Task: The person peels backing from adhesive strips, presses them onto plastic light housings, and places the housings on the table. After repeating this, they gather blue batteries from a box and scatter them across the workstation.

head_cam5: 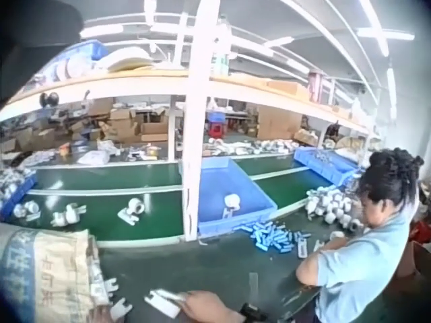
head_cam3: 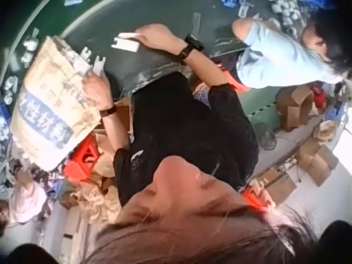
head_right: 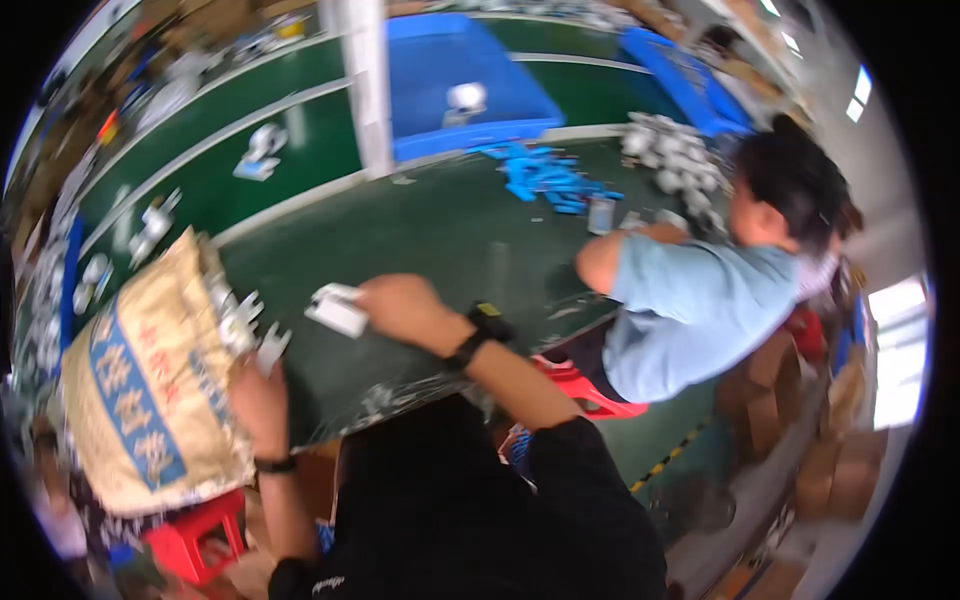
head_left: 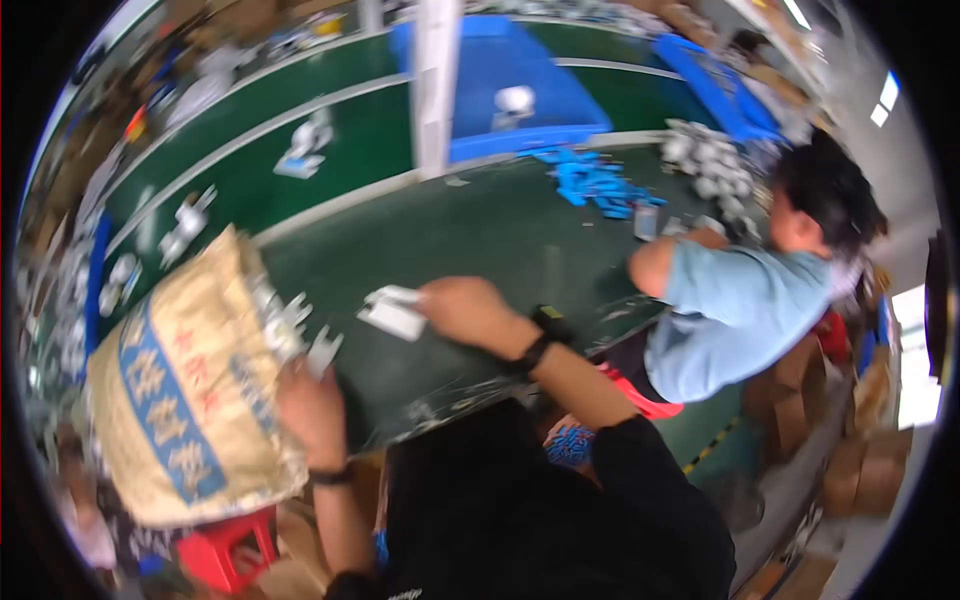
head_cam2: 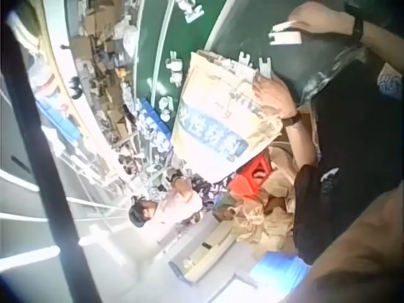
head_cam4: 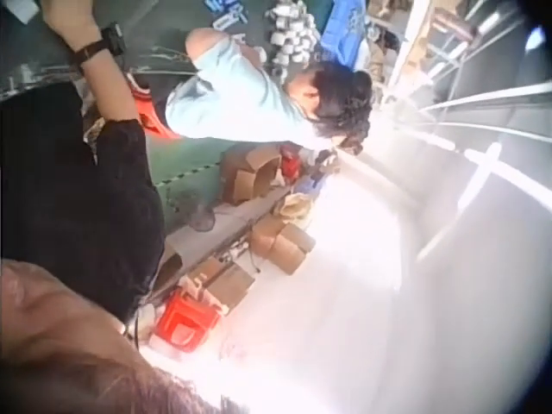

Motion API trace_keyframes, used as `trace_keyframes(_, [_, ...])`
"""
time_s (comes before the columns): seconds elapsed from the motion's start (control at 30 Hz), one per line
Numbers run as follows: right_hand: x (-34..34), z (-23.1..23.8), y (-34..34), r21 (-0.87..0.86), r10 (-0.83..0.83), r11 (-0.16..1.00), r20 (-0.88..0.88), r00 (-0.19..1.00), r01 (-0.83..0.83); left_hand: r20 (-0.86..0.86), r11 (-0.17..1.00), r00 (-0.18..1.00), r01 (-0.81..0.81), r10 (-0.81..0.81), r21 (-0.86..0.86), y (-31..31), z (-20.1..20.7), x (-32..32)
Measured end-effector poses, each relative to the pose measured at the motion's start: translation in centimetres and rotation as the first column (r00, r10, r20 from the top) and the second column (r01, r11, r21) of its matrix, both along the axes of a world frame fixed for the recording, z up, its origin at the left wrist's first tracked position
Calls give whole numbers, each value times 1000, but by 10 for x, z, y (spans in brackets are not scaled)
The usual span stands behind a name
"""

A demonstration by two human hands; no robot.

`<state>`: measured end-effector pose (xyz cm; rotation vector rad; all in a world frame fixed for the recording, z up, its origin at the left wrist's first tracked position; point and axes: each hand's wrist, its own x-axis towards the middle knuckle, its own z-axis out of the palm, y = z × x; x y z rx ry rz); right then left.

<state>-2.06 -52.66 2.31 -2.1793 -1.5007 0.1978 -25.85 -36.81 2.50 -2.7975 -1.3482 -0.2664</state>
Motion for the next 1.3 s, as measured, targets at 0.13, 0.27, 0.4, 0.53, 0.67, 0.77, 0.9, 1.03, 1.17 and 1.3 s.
trace_keyframes(0.13, [27, 6, -35, 49, -279, 912, -653, 704, 407, 221, 984, 973, 23, -63, 176, 3, 17, 22])
trace_keyframes(0.27, [19, 35, -35, 14, -86, 985, -829, 552, 174, 676, 723, 737, 474, -14, -502, -28, 46, 54])
trace_keyframes(0.4, [2, 65, -23, 28, 35, 999, -824, 566, -22, 558, -107, 782, 602, 278, -791, -41, 34, 73])
trace_keyframes(0.53, [-13, 61, -24, 245, -90, 914, -657, 749, 324, 305, -450, 631, 746, 713, -491, -53, 6, 70])
trace_keyframes(0.67, [-29, 60, -36, 407, -55, 911, -24, 998, 60, 301, -373, 600, 740, 741, -559, -65, 19, 69])
trace_keyframes(0.77, [-31, 74, -21, 464, -103, 857, -269, 958, 223, 376, -359, 753, 611, 540, -706, -47, 25, 57])
trace_keyframes(0.9, [-28, 27, -30, 228, -29, 907, -805, 592, 354, 545, -241, 668, 717, 506, -655, -50, 24, 56])
trace_keyframes(1.03, [-69, 25, -21, 109, 22, 734, -990, 137, 670, 731, 25, 388, 875, 562, -484, -72, 9, 65])
trace_keyframes(1.17, [-102, 28, -23, 62, 27, 709, -998, 62, 702, 622, -51, 401, 863, 673, -502, -73, 14, 64])
trace_keyframes(1.3, [-95, 41, -39, 455, -172, 740, -585, 793, 496, 531, -122, 411, 860, 741, -495, -61, 18, 55])
